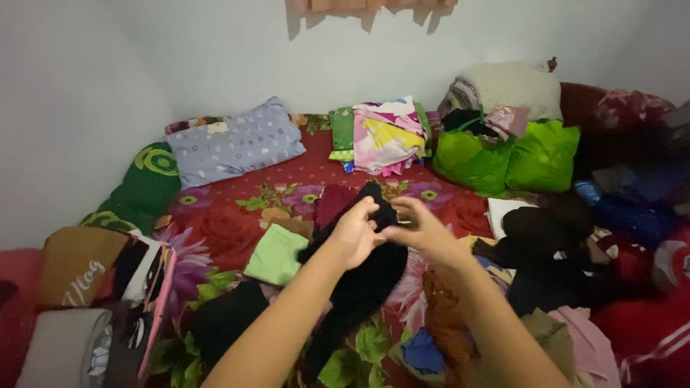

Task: Fold various pieces of clothing on a bed.

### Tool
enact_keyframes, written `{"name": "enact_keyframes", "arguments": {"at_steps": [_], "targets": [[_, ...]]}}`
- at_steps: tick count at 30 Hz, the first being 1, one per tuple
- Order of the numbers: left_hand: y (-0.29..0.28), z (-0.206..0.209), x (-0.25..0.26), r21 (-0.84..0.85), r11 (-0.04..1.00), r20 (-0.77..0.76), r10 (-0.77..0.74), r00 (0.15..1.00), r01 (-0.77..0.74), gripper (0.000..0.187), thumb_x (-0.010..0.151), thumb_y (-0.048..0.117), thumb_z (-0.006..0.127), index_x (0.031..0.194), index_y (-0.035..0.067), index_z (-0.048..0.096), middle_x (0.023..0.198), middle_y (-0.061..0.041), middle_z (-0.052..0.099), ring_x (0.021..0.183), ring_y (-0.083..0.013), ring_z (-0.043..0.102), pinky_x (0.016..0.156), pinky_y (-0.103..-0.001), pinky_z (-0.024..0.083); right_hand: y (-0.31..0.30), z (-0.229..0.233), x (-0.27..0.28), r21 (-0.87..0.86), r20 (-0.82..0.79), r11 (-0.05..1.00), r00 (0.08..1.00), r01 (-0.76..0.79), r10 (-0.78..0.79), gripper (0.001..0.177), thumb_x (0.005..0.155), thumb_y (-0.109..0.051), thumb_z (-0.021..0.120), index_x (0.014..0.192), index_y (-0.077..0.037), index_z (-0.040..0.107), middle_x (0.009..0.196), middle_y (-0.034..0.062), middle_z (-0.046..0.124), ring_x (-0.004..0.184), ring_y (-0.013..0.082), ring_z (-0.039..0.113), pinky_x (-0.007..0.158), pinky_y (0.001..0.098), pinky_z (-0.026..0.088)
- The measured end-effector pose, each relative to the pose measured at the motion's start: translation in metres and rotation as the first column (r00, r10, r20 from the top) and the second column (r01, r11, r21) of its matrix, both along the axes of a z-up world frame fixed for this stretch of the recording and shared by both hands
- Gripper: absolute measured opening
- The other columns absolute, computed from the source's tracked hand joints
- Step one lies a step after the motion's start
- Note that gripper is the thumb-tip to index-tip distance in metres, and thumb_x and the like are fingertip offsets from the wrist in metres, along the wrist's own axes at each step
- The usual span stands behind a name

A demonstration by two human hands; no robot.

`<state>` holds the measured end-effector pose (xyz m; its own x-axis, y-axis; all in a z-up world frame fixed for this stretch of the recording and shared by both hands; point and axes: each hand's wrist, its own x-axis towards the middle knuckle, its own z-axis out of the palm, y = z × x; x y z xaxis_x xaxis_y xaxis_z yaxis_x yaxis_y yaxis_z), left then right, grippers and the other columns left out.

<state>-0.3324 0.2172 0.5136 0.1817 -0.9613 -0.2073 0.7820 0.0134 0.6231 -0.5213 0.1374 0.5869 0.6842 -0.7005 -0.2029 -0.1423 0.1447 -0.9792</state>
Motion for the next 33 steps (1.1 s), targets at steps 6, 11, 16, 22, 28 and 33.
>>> {"name": "enact_keyframes", "arguments": {"at_steps": [6, 11, 16, 22, 28, 33], "targets": [[0.044, 0.018, -0.007, 0.032, 0.994, 0.292, 0.092, 0.952, -0.106, 0.017, 0.093, 0.016, 0.045, 0.104, 0.014, 0.058, 0.103, 0.002, 0.067, 0.094, -0.0134, 0.064, 0.081, -0.034, 0.054, 0.025, -0.017, 0.061, -0.55, -0.035, 0.835, 0.998, 0.017, -0.043, 0.043, 0.076, -0.015, 0.075, 0.116, -0.002, 0.067, 0.098, 0.0075, 0.077, 0.091, 0.0176, 0.073, 0.081, 0.0345, 0.058], [0.057, -0.04, 0.014, 0.004, 0.919, 0.574, 0.32, 0.754, -0.393, 0.025, 0.097, 0.015, 0.044, 0.106, 0.008, 0.066, 0.099, -0.006, 0.065, 0.092, -0.0207, 0.061, 0.082, -0.036, 0.052, 0.076, -0.005, 0.103, -0.308, -0.077, 0.907, 0.958, -0.286, 0.276, 0.031, 0.081, -0.016, 0.065, 0.107, -0.001, 0.075, 0.097, 0.0098, 0.076, 0.09, 0.0185, 0.068, 0.082, 0.0325, 0.054], [0.052, -0.083, 0.02, 0.184, 0.949, 0.558, 0.113, 0.822, -0.255, 0.028, 0.098, 0.022, 0.045, 0.107, 0.01, 0.068, 0.104, -0.003, 0.067, 0.097, -0.0182, 0.061, 0.086, -0.034, 0.05, 0.194, 0.026, 0.077, -0.206, -0.018, 0.665, 0.682, -0.718, 0.731, 0.037, 0.086, -0.023, 0.071, 0.114, 0.001, 0.073, 0.104, 0.0067, 0.075, 0.097, 0.0149, 0.066, 0.089, 0.0321, 0.054], [0.058, -0.134, 0.015, 0.406, 0.912, 0.476, -0.156, 0.866, -0.059, 0.031, 0.099, 0.03, 0.047, 0.108, 0.013, 0.071, 0.11, 0.001, 0.07, 0.102, -0.0152, 0.062, 0.09, -0.032, 0.048, 0.18, 0.033, 0.06, -0.095, -0.029, 0.568, 0.573, -0.818, 0.819, 0.048, 0.09, -0.031, 0.078, 0.126, -0.001, 0.069, 0.122, 0.0076, 0.072, 0.113, 0.0145, 0.063, 0.101, 0.0324, 0.049], [0.075, -0.153, 0.009, 0.582, 0.803, 0.335, -0.38, 0.862, 0.128, 0.035, 0.1, 0.038, 0.048, 0.109, 0.015, 0.073, 0.115, 0.004, 0.073, 0.108, -0.0121, 0.062, 0.094, -0.03, 0.046, 0.024, -0.065, 0.058, -0.839, -0.343, 0.395, 0.927, -0.375, 0.151, 0.028, 0.084, -0.025, 0.074, 0.111, -0.018, 0.076, 0.101, 0.0159, 0.071, 0.1, 0.0356, 0.065, 0.088, 0.0453, 0.052], [0.074, -0.178, 0.039, 0.672, 0.704, 0.235, -0.5, 0.834, 0.233, 0.038, 0.1, 0.044, 0.05, 0.11, 0.017, 0.075, 0.119, 0.006, 0.075, 0.112, -0.0101, 0.063, 0.096, -0.029, 0.045, -0.087, -0.21, 0.01, -0.673, -0.278, 0.739, 0.925, 0.005, -0.259, 0.026, 0.097, -0.019, 0.065, 0.12, -0.011, 0.073, 0.101, 0.0226, 0.073, 0.092, 0.0412, 0.068, 0.078, 0.0511, 0.054]]}}
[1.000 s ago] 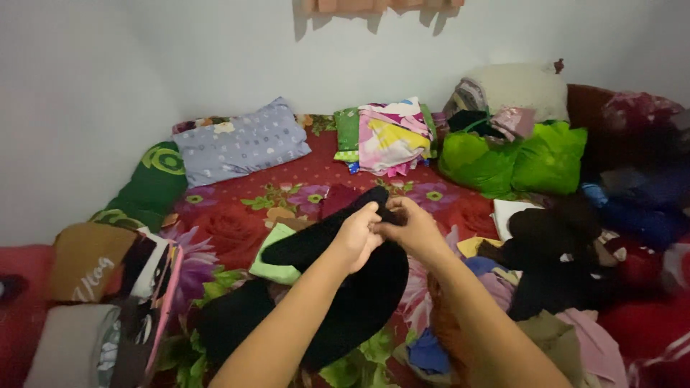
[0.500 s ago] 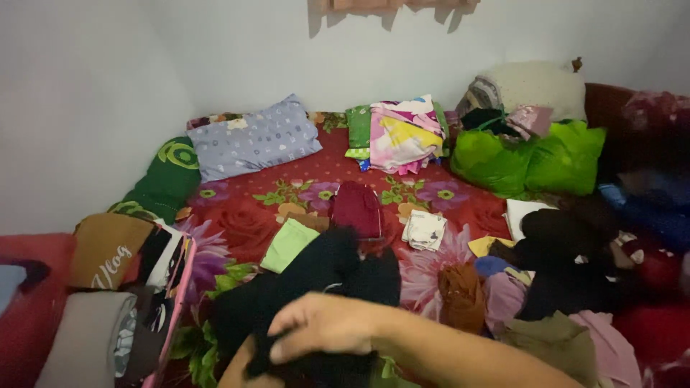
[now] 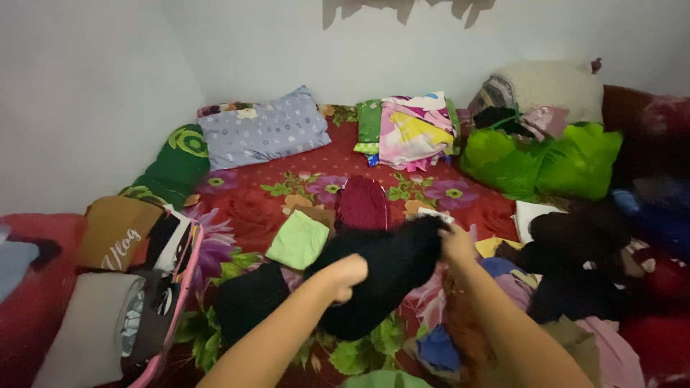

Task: Fold various pieces of clothing on a bed.

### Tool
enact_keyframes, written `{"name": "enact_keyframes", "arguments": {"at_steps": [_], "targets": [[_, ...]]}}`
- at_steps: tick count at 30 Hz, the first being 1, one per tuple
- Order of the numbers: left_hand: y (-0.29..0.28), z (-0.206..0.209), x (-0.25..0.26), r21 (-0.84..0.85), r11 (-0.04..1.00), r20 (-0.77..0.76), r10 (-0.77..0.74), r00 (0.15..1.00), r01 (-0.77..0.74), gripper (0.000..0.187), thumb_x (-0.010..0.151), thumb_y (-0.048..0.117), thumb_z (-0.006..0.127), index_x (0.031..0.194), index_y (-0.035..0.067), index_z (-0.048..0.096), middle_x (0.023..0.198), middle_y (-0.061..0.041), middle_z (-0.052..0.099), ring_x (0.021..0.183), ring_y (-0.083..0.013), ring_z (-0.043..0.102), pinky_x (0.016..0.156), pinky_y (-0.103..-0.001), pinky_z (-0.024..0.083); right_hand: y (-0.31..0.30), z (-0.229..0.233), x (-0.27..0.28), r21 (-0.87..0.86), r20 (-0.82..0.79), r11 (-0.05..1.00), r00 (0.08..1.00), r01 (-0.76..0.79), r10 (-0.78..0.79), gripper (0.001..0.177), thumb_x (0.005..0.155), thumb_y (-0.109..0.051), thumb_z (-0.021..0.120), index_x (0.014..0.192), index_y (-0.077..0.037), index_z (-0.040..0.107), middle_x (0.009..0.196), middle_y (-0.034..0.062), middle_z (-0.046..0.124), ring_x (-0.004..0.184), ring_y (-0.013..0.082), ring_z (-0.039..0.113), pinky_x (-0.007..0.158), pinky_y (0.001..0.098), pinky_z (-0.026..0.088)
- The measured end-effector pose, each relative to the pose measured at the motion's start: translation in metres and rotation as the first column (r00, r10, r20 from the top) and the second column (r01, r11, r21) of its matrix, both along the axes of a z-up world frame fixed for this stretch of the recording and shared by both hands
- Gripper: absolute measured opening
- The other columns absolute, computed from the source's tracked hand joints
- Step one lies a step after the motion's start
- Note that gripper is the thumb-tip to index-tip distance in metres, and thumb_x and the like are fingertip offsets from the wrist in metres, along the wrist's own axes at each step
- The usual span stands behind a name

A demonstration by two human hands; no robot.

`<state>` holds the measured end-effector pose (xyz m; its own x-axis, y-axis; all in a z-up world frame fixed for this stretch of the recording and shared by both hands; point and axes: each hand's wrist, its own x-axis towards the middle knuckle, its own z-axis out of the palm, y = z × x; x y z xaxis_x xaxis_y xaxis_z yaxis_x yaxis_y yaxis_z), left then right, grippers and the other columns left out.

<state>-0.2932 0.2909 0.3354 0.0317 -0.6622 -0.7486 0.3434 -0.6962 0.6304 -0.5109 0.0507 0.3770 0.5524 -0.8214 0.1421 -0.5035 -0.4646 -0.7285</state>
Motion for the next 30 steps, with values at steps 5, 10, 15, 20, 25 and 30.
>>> {"name": "enact_keyframes", "arguments": {"at_steps": [5, 10, 15, 20, 25, 30], "targets": [[0.036, 0.074, 0.068, -0.254, 0.744, -0.531, 0.428, 0.732, -0.619, 0.029, 0.101, 0.026, 0.054, 0.112, 0.001, 0.065, 0.108, -0.016, 0.07, 0.09, -0.0316, 0.072, 0.085, -0.05, 0.06, -0.026, 0.0, -0.042, 0.807, 0.227, 0.586, 0.88, 0.07, -0.418, 0.047, 0.098, -0.021, 0.057, 0.142, -0.009, 0.048, 0.113, 0.0162, 0.068, 0.094, 0.034, 0.069, 0.081, 0.0526, 0.057], [0.05, 0.06, 0.112, -0.318, 0.57, -0.367, 0.663, 0.652, -0.758, 0.029, 0.1, 0.024, 0.053, 0.112, 0.0, 0.064, 0.109, -0.018, 0.071, 0.092, -0.0344, 0.072, 0.081, -0.05, 0.061, -0.043, -0.013, -0.033, 0.862, 0.192, 0.497, 0.837, 0.105, -0.512, 0.065, 0.099, -0.024, 0.07, 0.151, -0.006, 0.034, 0.123, 0.0106, 0.062, 0.106, 0.0298, 0.066, 0.094, 0.0481, 0.053], [0.03, 0.044, 0.058, -0.258, 0.774, 0.209, 0.629, 0.748, -0.579, 0.03, 0.097, 0.011, 0.063, 0.119, -0.009, 0.064, 0.112, -0.023, 0.068, 0.089, -0.0335, 0.069, 0.073, -0.049, 0.058, 0.026, 0.06, 0.027, 0.936, 0.291, 0.306, 0.873, -0.174, -0.391, 0.036, 0.091, -0.033, 0.067, 0.118, -0.01, 0.068, 0.11, 0.0087, 0.073, 0.093, 0.0275, 0.068, 0.088, 0.0421, 0.053], [-0.019, -0.015, -0.003, -0.54, 0.785, 0.62, 0.126, 0.775, 0.304, 0.026, 0.089, 0.015, 0.065, 0.105, 0.003, 0.082, 0.09, -0.011, 0.077, 0.079, -0.0217, 0.068, 0.075, -0.036, 0.056, 0.08, 0.069, 0.08, 0.789, 0.521, 0.39, 0.854, -0.474, -0.016, 0.015, 0.09, -0.019, 0.069, 0.099, -0.007, 0.067, 0.088, 0.0068, 0.068, 0.079, 0.0239, 0.064, 0.071, 0.0412, 0.053], [-0.045, -0.005, -0.029, -0.556, 0.816, 0.706, 0.364, 0.608, 0.157, 0.02, 0.091, 0.013, 0.062, 0.102, 0.001, 0.074, 0.093, -0.018, 0.073, 0.084, -0.0364, 0.072, 0.074, -0.048, 0.054, 0.14, 0.149, 0.088, 0.679, 0.308, 0.636, 0.928, -0.368, 0.208, 0.016, 0.091, -0.024, 0.068, 0.094, -0.009, 0.067, 0.084, 0.0046, 0.066, 0.076, 0.0194, 0.059, 0.066, 0.0395, 0.048], [-0.054, 0.005, -0.027, -0.604, 0.727, 0.756, 0.391, 0.525, 0.328, 0.024, 0.092, 0.019, 0.066, 0.109, 0.005, 0.074, 0.104, -0.017, 0.074, 0.096, -0.0365, 0.07, 0.08, -0.046, 0.055, 0.179, 0.194, 0.088, 0.682, 0.357, 0.601, 0.907, -0.417, 0.224, 0.027, 0.095, -0.031, 0.068, 0.091, -0.004, 0.068, 0.086, 0.0045, 0.067, 0.08, 0.0166, 0.06, 0.071, 0.0377, 0.05]]}}
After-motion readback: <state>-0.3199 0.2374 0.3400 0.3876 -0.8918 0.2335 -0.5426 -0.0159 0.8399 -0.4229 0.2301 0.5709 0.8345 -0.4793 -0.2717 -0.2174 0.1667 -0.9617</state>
